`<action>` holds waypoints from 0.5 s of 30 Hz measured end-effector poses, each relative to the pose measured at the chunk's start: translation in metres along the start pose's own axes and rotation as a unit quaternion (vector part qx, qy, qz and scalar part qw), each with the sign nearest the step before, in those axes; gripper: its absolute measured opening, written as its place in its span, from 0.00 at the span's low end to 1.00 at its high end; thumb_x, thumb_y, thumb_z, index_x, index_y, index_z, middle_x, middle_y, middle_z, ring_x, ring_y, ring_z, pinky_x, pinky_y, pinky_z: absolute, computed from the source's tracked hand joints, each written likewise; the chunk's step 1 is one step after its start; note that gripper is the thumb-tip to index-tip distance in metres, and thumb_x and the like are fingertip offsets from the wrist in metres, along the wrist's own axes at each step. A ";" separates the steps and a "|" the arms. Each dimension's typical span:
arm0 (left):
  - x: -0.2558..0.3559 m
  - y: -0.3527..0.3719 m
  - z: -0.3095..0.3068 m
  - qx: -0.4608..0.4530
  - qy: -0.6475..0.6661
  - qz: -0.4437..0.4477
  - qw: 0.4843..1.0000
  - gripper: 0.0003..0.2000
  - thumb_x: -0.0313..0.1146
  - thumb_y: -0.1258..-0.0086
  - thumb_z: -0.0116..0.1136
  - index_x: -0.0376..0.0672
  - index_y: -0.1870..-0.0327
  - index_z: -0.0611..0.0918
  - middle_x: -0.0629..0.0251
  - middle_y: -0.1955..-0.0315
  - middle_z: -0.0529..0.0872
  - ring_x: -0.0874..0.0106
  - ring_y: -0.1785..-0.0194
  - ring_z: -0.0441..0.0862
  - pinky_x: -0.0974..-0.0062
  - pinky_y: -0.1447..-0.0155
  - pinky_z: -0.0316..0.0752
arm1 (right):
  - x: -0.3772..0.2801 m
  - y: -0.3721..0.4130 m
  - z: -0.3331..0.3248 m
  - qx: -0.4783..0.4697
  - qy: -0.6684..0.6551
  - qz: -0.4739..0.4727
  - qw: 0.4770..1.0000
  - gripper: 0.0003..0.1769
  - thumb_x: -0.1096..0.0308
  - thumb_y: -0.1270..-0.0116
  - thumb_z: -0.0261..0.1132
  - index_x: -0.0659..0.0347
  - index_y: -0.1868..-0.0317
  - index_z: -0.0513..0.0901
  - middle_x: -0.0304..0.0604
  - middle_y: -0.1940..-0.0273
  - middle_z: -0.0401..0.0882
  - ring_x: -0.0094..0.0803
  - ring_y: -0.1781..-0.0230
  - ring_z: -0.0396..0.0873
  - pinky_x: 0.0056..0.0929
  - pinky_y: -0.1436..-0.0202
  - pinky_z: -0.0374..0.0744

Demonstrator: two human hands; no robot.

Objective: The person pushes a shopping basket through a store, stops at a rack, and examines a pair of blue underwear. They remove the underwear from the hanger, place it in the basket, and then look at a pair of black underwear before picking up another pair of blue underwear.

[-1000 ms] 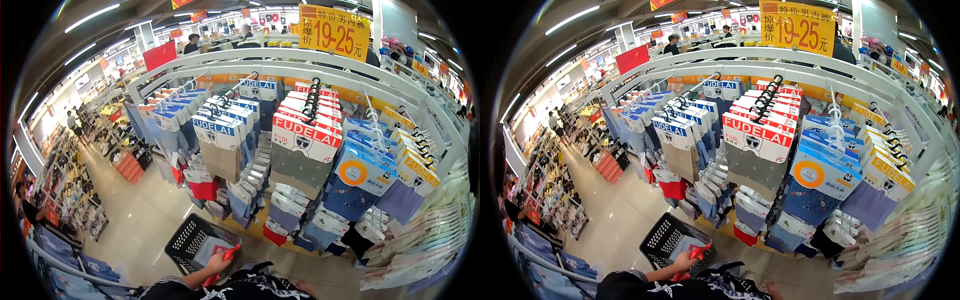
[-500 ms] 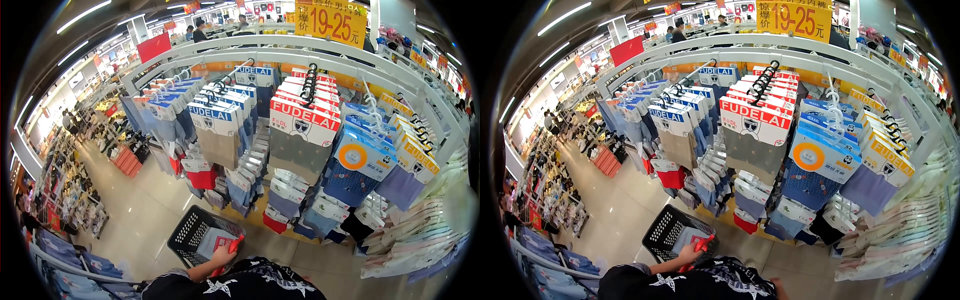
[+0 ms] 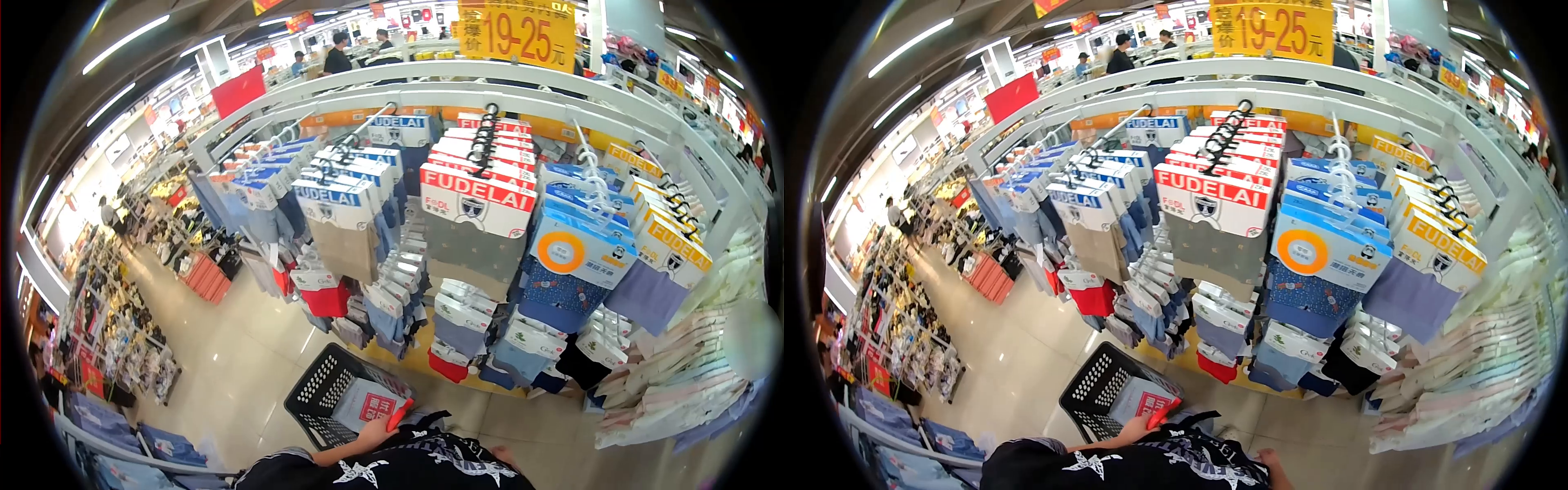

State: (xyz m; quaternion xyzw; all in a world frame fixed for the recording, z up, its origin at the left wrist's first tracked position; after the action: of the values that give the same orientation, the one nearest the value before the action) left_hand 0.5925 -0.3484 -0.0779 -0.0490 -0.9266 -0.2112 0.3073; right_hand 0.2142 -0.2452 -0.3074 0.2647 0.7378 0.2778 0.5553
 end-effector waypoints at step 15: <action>-0.005 -0.012 -0.003 -0.023 -0.042 -0.003 0.999 0.22 0.45 0.46 0.59 0.41 0.54 0.72 0.48 0.70 0.80 0.50 0.63 0.77 0.59 0.61 0.71 | 0.023 0.005 0.008 0.041 -0.020 0.102 0.994 0.11 0.69 0.44 0.57 0.69 0.67 0.79 0.51 0.73 0.80 0.35 0.74 0.80 0.32 0.67 0.78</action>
State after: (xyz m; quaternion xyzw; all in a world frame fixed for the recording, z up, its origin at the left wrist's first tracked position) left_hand 0.5959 -0.3600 -0.0828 -0.0622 -0.9337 -0.2312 0.2664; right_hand 0.2166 -0.2248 -0.3212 0.3670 0.7063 0.2973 0.5272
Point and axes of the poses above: each hand's wrist, its own y-axis away from the middle knuckle, its own z-axis out of the palm, x = y × z, the point moved 5 cm from there along -y, towards the middle knuckle
